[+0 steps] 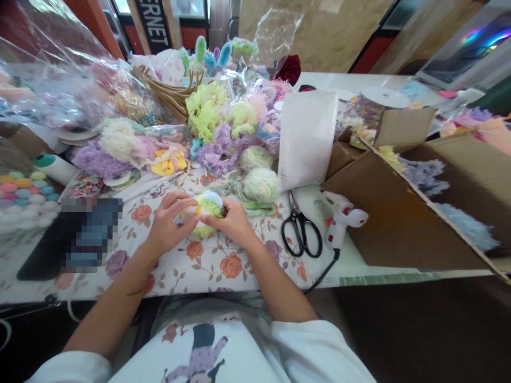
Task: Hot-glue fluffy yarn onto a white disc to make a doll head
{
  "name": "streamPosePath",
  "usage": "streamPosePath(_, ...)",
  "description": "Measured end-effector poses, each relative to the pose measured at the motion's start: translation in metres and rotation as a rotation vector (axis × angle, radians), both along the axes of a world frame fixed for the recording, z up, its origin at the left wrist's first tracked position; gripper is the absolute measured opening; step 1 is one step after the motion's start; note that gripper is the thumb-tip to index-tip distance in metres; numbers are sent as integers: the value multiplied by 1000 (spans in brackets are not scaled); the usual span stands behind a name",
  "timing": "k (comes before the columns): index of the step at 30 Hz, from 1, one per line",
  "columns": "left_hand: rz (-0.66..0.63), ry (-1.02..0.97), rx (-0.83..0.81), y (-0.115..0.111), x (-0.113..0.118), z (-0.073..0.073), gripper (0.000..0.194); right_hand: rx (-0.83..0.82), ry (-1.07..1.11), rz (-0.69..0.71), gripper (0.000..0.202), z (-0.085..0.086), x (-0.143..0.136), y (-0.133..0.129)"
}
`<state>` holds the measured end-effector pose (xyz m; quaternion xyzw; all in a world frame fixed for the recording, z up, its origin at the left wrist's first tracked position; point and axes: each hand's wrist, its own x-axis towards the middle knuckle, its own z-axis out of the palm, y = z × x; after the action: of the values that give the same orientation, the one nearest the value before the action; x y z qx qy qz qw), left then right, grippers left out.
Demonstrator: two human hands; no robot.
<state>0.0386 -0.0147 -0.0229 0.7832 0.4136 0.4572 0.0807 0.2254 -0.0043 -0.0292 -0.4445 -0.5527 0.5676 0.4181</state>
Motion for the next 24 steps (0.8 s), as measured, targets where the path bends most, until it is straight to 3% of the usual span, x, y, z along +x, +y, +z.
streamPosePath(8, -14, -183, -152, -3, -2, 6, 18, -28, 109, 3, 43, 3, -1, -2)
streamPosePath(18, 15, -146, 17, -2, 0, 1, 24, -58, 185, -93, 44, 3, -3, -4)
streamPosePath(24, 2, -97, -17, -3, 0, -1, 28, -66, 192, -92, 44, 2, -4, -4)
